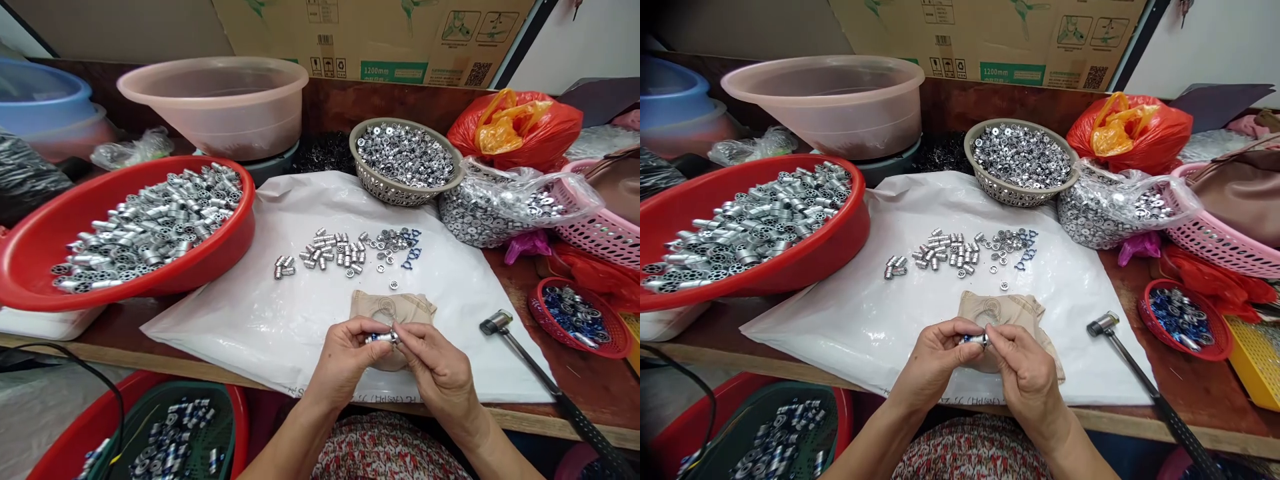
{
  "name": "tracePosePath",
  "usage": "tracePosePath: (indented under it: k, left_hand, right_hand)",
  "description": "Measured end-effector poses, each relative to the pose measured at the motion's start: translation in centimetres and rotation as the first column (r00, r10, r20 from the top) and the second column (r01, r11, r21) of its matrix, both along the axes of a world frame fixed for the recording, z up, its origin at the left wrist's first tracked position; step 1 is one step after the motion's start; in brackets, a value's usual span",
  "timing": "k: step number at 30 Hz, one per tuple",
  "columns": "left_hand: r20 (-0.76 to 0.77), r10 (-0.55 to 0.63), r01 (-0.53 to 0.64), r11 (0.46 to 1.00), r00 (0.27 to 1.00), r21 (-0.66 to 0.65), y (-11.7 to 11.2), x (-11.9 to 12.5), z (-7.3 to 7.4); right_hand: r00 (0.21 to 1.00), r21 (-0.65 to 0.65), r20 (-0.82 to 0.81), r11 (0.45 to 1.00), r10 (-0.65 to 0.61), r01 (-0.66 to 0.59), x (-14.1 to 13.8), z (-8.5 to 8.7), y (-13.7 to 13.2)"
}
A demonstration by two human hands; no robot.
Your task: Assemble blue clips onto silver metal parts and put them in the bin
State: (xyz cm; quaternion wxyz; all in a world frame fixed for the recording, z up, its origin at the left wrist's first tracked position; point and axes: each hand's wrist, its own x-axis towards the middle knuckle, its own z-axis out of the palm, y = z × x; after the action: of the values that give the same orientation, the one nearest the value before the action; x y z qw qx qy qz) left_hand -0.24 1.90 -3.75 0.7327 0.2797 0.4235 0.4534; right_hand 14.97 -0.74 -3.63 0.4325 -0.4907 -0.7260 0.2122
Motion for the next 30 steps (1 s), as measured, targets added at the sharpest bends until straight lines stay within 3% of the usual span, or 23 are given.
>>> tracePosePath:
  k: [9, 14, 17, 18, 19, 21, 22, 23, 26, 28, 30]
  left_hand:
    - [-0.11, -0.01, 0.03, 0.982, 0.994, 0.187, 0.1, 0.1, 0.7]
    - [-0.112, -0.057, 0.067, 0.994, 0.992, 0.092, 0.0, 0.1, 0.0]
    - [-0.307, -0.102, 0.16, 0.973, 0.946, 0.169, 0.7, 0.0, -0.1]
    - [-0.412, -0.084, 0.199, 0.949, 0.907, 0.246, 1.0, -0.1, -0.1]
    - [-0.513, -0.042, 0.24, 0.915, 0.858, 0.326, 1.5, -0.1, 0.0]
    - [-0.644, 0.051, 0.315, 0.84, 0.763, 0.441, 2.3, 0.0, -0.1]
    - [-0.676, 0.077, 0.348, 0.812, 0.733, 0.469, 2.7, 0.1, -0.3]
    - [-0.697, 0.088, 0.376, 0.791, 0.712, 0.483, 3.0, 0.2, -0.4]
    - [-0.727, 0.116, 0.42, 0.749, 0.677, 0.512, 3.1, 0.6, -1.1]
    - [-0.742, 0.143, 0.426, 0.742, 0.654, 0.518, 2.8, 0.7, -1.4]
    - [-0.745, 0.166, 0.41, 0.747, 0.646, 0.522, 2.3, 0.8, -1.5]
  right_hand:
    - [0.995, 0.017, 0.014, 0.995, 0.098, -0.099, 0.9, 1.1, 0.1]
    - [0.998, 0.039, 0.046, 0.998, 0.04, -0.042, -0.1, 0.3, -0.2]
    - [0.979, -0.015, 0.204, 1.0, 0.011, -0.008, 2.6, -0.5, -0.6]
    - [0.952, -0.01, 0.301, 0.998, -0.061, 0.067, 4.4, -0.9, -1.0]
    - [0.893, 0.031, 0.393, 0.974, -0.218, 0.224, 6.6, -1.2, -1.4]
    - [0.637, 0.135, 0.602, 0.847, -0.482, 0.514, 11.5, -2.1, -2.7]
    - [0.507, 0.14, 0.695, 0.788, -0.51, 0.6, 13.8, -2.5, -3.4]
    - [0.428, 0.108, 0.768, 0.756, -0.476, 0.646, 15.8, -2.9, -4.0]
    - [0.454, -0.021, 0.817, 0.768, -0.356, 0.64, 18.5, -3.3, -5.4]
    - [0.544, -0.032, 0.745, 0.793, -0.387, 0.608, 17.2, -2.6, -5.4]
    - [0.678, -0.069, 0.629, 0.842, -0.38, 0.535, 14.2, -1.1, -4.9]
